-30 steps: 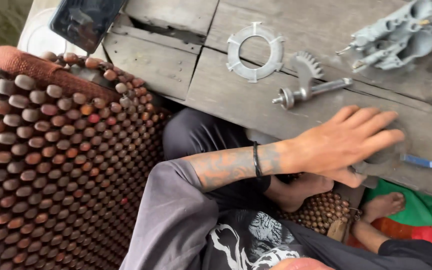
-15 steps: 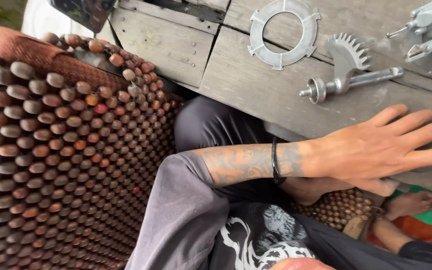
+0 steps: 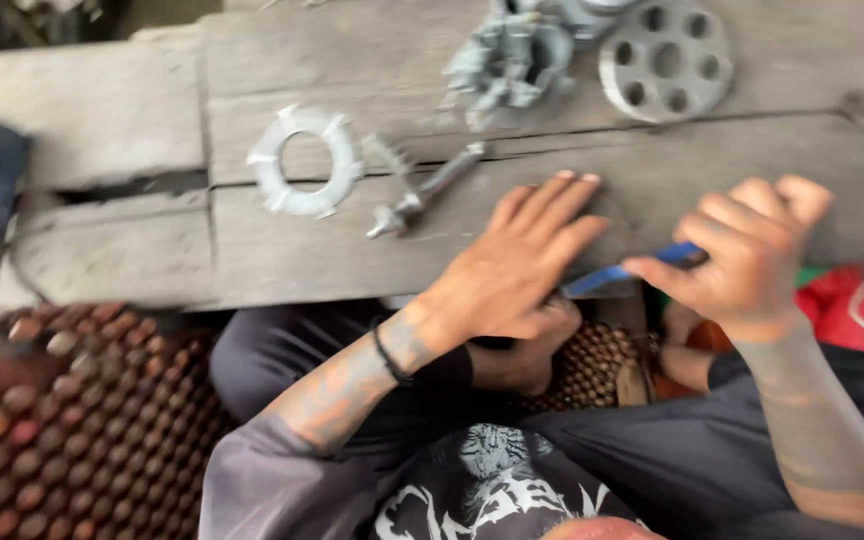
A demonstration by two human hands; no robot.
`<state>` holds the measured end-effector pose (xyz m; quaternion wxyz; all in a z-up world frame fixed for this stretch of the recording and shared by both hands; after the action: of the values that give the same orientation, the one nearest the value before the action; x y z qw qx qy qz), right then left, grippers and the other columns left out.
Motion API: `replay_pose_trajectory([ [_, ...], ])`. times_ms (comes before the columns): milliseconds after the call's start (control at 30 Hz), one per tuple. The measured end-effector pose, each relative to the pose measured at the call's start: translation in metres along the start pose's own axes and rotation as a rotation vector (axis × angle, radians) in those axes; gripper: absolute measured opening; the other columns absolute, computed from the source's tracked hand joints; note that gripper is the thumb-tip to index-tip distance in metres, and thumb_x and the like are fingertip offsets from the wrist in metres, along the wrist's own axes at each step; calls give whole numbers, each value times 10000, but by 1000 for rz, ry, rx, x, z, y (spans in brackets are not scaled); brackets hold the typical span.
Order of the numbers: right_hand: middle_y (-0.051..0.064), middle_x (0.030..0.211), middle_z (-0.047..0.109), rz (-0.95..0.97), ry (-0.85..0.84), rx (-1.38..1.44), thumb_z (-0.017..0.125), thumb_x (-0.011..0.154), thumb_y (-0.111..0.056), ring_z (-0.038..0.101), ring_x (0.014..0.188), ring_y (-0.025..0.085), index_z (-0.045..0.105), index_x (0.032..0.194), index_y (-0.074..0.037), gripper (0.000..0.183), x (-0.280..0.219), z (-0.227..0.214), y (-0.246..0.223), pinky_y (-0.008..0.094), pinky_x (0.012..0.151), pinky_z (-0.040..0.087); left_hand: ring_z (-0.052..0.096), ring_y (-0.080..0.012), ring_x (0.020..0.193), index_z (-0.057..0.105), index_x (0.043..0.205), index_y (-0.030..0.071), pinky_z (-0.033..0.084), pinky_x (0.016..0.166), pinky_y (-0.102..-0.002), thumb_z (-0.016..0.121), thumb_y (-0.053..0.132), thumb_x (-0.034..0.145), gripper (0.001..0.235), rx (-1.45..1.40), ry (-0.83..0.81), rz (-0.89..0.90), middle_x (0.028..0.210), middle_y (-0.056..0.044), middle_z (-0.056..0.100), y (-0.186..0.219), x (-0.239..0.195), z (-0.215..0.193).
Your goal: Using a marking tool to trace the inner edge of a circular metal engine component on a wooden workbench.
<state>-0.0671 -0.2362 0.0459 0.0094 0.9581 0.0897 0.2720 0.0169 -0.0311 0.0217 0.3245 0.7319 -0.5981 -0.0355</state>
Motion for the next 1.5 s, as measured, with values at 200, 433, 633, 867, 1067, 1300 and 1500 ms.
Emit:
replay_pose_trajectory([
  [200,21,770,592,145,42,-118,793,998,-676,456,840,249,640,716,-107,653,-5,-2,25,483,1078,315,205,-429,1580,421,1417,4,170,1284,-600,677,291,696,817,-63,42,-11,1651,-255,234,7,6,-13],
  [433,-8,738,595,125,52,-40,661,956,-691,440,798,220,590,642,-135,642,-4,1,30,459,987,321,289,-437,1510,435,1408,17,218,1213,-617,697,423,707,852,78,39,-54,1602,-257,309,11,2,-8],
  [633,-19,615,472,148,22,115,640,914,-753,499,706,243,483,598,-177,675,-3,14,32,438,905,330,362,-390,1445,399,1428,104,266,1160,-578,736,574,803,852,334,4,-69,1532,-235,368,-1,3,6],
  [867,-48,597,472,100,24,239,622,835,-806,490,669,210,466,580,-203,673,1,21,-11,412,872,316,362,-405,1437,368,1449,94,267,1156,-572,821,436,692,947,338,-6,-31,1521,-242,373,4,2,2],
  [1067,37,651,464,182,28,57,645,975,-710,530,763,301,473,639,-152,674,0,2,39,463,933,336,261,-472,1481,367,1454,69,152,1150,-672,761,613,790,945,158,20,-126,1515,-269,369,5,1,-15],
  [1300,-11,623,421,131,67,119,630,928,-744,481,712,239,450,611,-177,673,-5,5,28,448,903,313,366,-402,1394,392,1451,73,253,1113,-592,807,599,741,976,172,-24,-83,1424,-207,435,-5,2,-13],
  [1500,-31,608,414,90,108,207,663,858,-759,477,676,217,458,606,-187,658,3,-3,3,417,857,313,392,-428,1341,390,1446,67,304,1076,-567,875,536,699,1007,90,-22,0,1389,-221,432,3,6,-7],
])
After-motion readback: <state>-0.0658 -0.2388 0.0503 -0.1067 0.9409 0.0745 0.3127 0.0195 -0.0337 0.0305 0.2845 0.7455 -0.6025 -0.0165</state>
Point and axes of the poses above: each hand's wrist, its own x-axis towards the middle knuckle, its own z-axis out of the palm, y = z × x, the point moved 5 cm from there along x, towards the middle knuckle
